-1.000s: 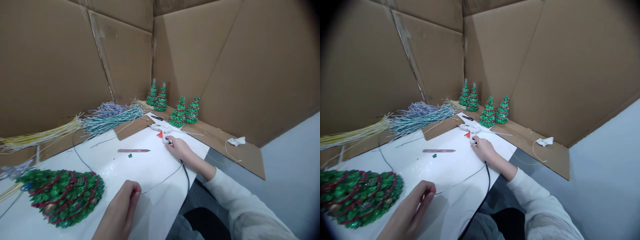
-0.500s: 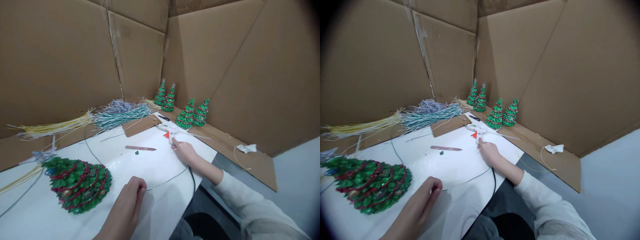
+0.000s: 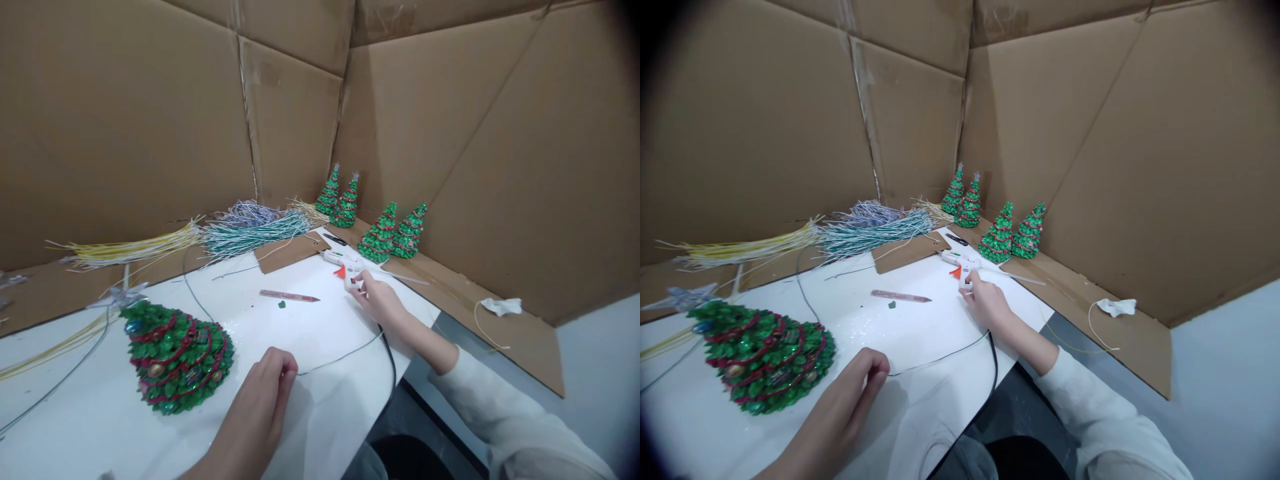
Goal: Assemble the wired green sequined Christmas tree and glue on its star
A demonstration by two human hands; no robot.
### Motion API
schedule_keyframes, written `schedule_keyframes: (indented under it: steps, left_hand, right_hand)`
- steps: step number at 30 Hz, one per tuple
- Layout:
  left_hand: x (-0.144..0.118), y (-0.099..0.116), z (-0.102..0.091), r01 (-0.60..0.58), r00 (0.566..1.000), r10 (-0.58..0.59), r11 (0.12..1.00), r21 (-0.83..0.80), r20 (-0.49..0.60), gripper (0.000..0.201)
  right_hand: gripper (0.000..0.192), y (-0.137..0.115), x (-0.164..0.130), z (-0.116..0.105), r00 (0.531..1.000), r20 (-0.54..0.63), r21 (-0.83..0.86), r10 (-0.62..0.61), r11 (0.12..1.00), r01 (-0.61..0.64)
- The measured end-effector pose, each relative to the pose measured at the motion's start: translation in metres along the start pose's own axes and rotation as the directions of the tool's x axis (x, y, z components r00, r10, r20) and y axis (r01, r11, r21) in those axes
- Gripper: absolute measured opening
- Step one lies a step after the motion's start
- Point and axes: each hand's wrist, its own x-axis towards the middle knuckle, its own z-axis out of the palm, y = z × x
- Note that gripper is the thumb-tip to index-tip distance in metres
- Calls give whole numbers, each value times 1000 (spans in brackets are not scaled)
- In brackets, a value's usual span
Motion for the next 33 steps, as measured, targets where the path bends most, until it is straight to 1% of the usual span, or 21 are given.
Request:
schedule_keyframes:
  steps: [2,3,4,5,7,9,10,12,14,16,18,19,20,22,24,25,26,27,29,31,33]
  left_hand:
    - [2,1,-6,-88,991,96,992,87,-89,15]
    - [4,2,-10,-144,975,166,978,151,-146,13]
    - [5,4,-14,-196,948,242,955,223,-205,12]
    - [6,6,-17,-241,910,322,923,300,-260,11]
    - [6,10,-25,-290,821,461,845,449,-338,10]
    - [5,14,-32,-297,753,549,775,557,-362,11]
    - [4,14,-36,-292,734,571,753,590,-366,11]
    - [1,13,-46,-271,719,583,736,621,-378,10]
    - [-3,7,-56,-247,714,580,734,633,-393,8]
    - [-8,-1,-66,-214,716,571,727,652,-402,6]
    - [-13,-8,-72,-177,724,556,721,671,-407,3]
    - [-15,-10,-74,-161,731,547,720,675,-408,2]
    - [-16,-11,-75,-149,742,533,722,675,-406,2]
    - [-18,-11,-76,-132,767,499,737,663,-402,3]
    - [-18,-8,-77,-119,788,465,757,642,-403,4]
    - [-19,-7,-77,-112,792,454,766,634,-409,4]
    - [-20,-8,-78,-102,787,449,771,628,-423,4]
    - [-20,-9,-79,-84,773,447,775,626,-450,4]
    - [-23,-16,-80,-14,721,435,788,616,-539,14]
    - [-25,-27,-81,76,666,385,817,572,-638,28]
    - [-26,-40,-78,146,648,287,862,485,-706,36]
  right_hand:
    - [31,-11,-8,-20,997,-21,105,-72,992,74]
    - [29,-19,-13,-30,988,-14,254,-152,956,150]
    - [26,-29,-18,-38,973,24,401,-231,894,202]
    - [25,-41,-22,-45,941,87,525,-326,818,235]
    - [26,-66,-28,-51,844,173,707,-507,661,251]
    - [24,-91,-30,-50,747,198,834,-635,509,212]
    - [22,-103,-29,-47,717,198,882,-668,441,167]
    - [22,-123,-26,-41,670,193,946,-716,317,66]
    - [23,-137,-22,-37,664,166,973,-729,229,9]
    - [22,-147,-18,-35,684,110,975,-721,213,67]
    - [17,-154,-15,-34,692,13,941,-722,243,236]
    - [13,-156,-14,-32,675,-53,906,-736,248,342]
    - [9,-158,-14,-31,643,-127,860,-756,239,451]
    - [6,-161,-13,-27,549,-277,742,-789,188,644]
    - [6,-164,-12,-24,458,-388,626,-800,136,768]
    - [6,-164,-11,-25,432,-423,584,-796,125,802]
    - [6,-165,-9,-26,428,-445,558,-787,130,820]
    - [6,-165,-7,-28,436,-459,543,-774,144,827]
    - [7,-165,0,-36,481,-467,534,-741,197,822]
    - [9,-166,9,-42,510,-481,510,-713,246,824]
    - [10,-168,18,-44,491,-500,467,-714,255,847]
